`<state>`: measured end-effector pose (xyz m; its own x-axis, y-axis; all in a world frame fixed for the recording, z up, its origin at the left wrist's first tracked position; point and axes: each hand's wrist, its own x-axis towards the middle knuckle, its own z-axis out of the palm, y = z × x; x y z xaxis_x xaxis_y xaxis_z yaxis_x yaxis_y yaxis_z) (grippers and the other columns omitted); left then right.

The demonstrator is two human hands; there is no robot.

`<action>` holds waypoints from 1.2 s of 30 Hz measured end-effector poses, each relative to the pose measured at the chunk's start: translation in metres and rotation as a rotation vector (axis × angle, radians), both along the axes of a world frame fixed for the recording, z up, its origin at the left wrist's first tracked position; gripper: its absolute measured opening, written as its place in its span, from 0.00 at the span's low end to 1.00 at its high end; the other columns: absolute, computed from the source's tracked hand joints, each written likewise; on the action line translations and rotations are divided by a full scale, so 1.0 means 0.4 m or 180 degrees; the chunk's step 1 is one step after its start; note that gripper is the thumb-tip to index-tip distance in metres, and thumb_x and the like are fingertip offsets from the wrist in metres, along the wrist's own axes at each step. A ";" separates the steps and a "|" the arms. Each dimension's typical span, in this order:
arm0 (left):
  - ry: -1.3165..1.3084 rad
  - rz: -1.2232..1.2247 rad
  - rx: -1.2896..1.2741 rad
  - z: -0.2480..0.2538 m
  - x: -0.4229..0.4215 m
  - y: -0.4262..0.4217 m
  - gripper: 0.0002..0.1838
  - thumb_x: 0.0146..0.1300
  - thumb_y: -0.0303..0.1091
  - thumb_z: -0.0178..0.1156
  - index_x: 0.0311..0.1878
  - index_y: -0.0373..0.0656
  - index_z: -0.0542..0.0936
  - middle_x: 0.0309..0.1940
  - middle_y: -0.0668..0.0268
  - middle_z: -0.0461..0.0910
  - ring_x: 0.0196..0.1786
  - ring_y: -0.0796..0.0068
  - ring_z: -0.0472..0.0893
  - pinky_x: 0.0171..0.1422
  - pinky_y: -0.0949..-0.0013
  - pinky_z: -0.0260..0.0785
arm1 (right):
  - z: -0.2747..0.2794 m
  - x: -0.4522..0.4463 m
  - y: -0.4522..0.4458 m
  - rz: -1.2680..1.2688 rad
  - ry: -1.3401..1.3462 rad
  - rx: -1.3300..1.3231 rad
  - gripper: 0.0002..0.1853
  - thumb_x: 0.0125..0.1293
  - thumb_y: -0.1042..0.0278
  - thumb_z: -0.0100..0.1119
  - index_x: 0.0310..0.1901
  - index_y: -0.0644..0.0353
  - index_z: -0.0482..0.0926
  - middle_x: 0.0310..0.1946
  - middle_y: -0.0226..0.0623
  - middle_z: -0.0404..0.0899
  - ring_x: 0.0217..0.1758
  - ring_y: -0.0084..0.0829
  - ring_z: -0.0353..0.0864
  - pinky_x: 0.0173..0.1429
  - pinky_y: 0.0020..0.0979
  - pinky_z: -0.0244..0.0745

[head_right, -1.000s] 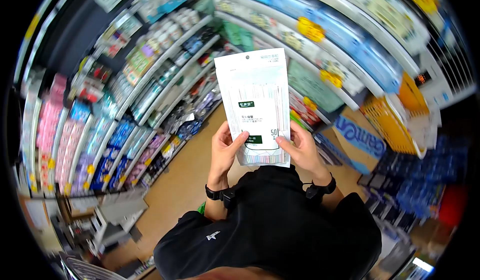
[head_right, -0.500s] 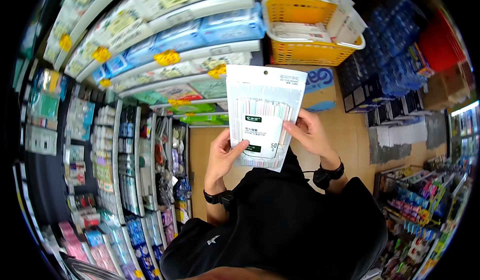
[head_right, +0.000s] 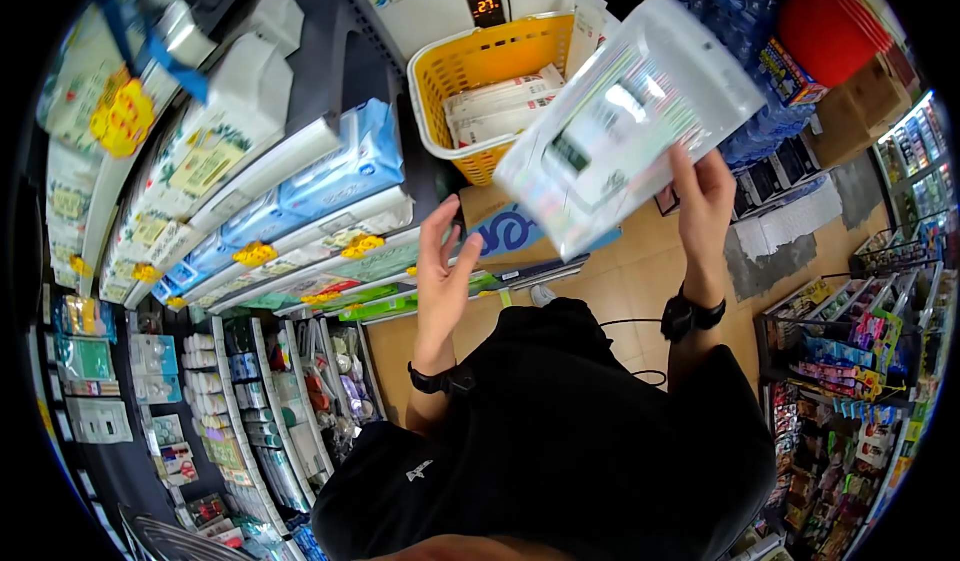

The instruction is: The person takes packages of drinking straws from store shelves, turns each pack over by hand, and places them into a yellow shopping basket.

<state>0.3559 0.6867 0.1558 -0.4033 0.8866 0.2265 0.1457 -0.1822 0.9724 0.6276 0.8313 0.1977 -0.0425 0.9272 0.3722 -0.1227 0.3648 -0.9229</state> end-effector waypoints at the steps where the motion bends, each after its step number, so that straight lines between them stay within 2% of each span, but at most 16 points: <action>1: -0.0019 -0.0019 -0.0009 -0.003 -0.005 0.027 0.25 0.70 0.33 0.63 0.67 0.39 0.69 0.68 0.58 0.69 0.71 0.66 0.69 0.76 0.60 0.59 | 0.002 0.006 0.053 -0.0316 -0.0106 0.0212 0.10 0.77 0.68 0.56 0.49 0.67 0.80 0.31 0.30 0.82 0.25 0.15 0.74 0.28 0.19 0.67; 4: -0.0181 -0.0152 -0.0079 -0.003 -0.008 0.098 0.23 0.71 0.33 0.62 0.66 0.40 0.71 0.70 0.57 0.68 0.71 0.65 0.69 0.75 0.61 0.61 | 0.028 -0.013 0.176 -0.0933 -0.0154 0.0779 0.11 0.75 0.69 0.59 0.50 0.69 0.80 0.32 0.31 0.83 0.27 0.17 0.77 0.30 0.21 0.70; 6: -0.0323 -0.0264 -0.0148 -0.010 -0.002 0.136 0.22 0.71 0.32 0.62 0.65 0.40 0.72 0.70 0.58 0.68 0.71 0.65 0.70 0.74 0.61 0.62 | 0.012 -0.017 0.259 -0.1122 -0.0460 0.1012 0.11 0.74 0.70 0.60 0.49 0.71 0.81 0.29 0.32 0.83 0.27 0.18 0.77 0.31 0.22 0.71; 7: -0.0375 -0.0354 -0.0155 -0.017 0.000 0.155 0.21 0.71 0.32 0.61 0.65 0.40 0.72 0.70 0.58 0.68 0.71 0.66 0.70 0.73 0.62 0.62 | 0.012 -0.018 0.289 -0.1279 -0.0920 0.1116 0.12 0.74 0.69 0.61 0.48 0.71 0.81 0.26 0.32 0.82 0.27 0.17 0.77 0.31 0.22 0.71; 9: -0.0449 -0.0440 -0.0145 -0.024 0.004 0.182 0.19 0.71 0.31 0.60 0.63 0.40 0.73 0.70 0.59 0.69 0.70 0.67 0.71 0.71 0.64 0.64 | 0.001 -0.031 0.352 -0.1245 -0.1021 0.1119 0.11 0.73 0.68 0.62 0.48 0.69 0.82 0.24 0.35 0.82 0.25 0.19 0.77 0.30 0.23 0.70; 11: -0.0459 -0.0477 -0.0212 -0.028 -0.004 0.200 0.19 0.71 0.31 0.60 0.63 0.40 0.73 0.70 0.59 0.69 0.69 0.68 0.71 0.71 0.64 0.65 | -0.011 -0.041 0.393 -0.1430 -0.1872 0.1220 0.10 0.70 0.70 0.64 0.47 0.68 0.82 0.25 0.45 0.80 0.22 0.25 0.78 0.29 0.26 0.71; 14: -0.0447 -0.0484 -0.0267 -0.032 -0.022 0.225 0.18 0.71 0.30 0.60 0.62 0.40 0.74 0.69 0.59 0.70 0.67 0.68 0.73 0.69 0.65 0.67 | -0.043 -0.064 0.436 -0.1287 -0.1884 0.1612 0.11 0.71 0.69 0.63 0.47 0.69 0.82 0.27 0.45 0.82 0.22 0.26 0.78 0.29 0.27 0.71; 22: -0.0533 -0.0498 -0.0287 -0.011 -0.047 0.261 0.18 0.72 0.27 0.58 0.63 0.42 0.72 0.63 0.62 0.75 0.64 0.69 0.74 0.65 0.66 0.69 | -0.101 -0.099 0.484 -0.1107 -0.2255 0.0978 0.09 0.69 0.71 0.63 0.45 0.68 0.82 0.24 0.46 0.78 0.22 0.28 0.77 0.28 0.31 0.71; 27: -0.0532 -0.0470 -0.0298 -0.019 -0.056 0.272 0.18 0.72 0.27 0.58 0.63 0.41 0.72 0.63 0.61 0.75 0.64 0.69 0.75 0.64 0.67 0.69 | -0.151 -0.117 0.490 -0.1109 -0.2636 0.1136 0.12 0.67 0.69 0.65 0.31 0.70 0.77 0.23 0.48 0.75 0.20 0.43 0.77 0.27 0.36 0.71; 34: -0.0519 -0.0461 -0.0360 -0.026 -0.064 0.277 0.17 0.72 0.30 0.60 0.62 0.40 0.73 0.62 0.61 0.76 0.63 0.70 0.76 0.63 0.68 0.69 | -0.180 -0.112 0.515 -0.1487 -0.2829 0.1145 0.17 0.65 0.69 0.67 0.23 0.69 0.73 0.18 0.48 0.74 0.18 0.45 0.76 0.25 0.38 0.69; 36: -0.0515 -0.0469 -0.0355 -0.033 -0.059 0.280 0.17 0.72 0.30 0.60 0.62 0.40 0.73 0.62 0.61 0.76 0.63 0.70 0.76 0.63 0.68 0.69 | -0.167 -0.109 0.509 -0.1698 -0.2556 0.1231 0.18 0.64 0.69 0.67 0.21 0.69 0.72 0.17 0.50 0.74 0.17 0.46 0.75 0.23 0.38 0.68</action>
<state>0.3321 0.7985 0.1428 -0.2909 0.9544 0.0670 -0.0336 -0.0802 0.9962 0.5842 1.0347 0.1307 -0.0286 0.7215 0.6918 0.7409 0.4799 -0.4699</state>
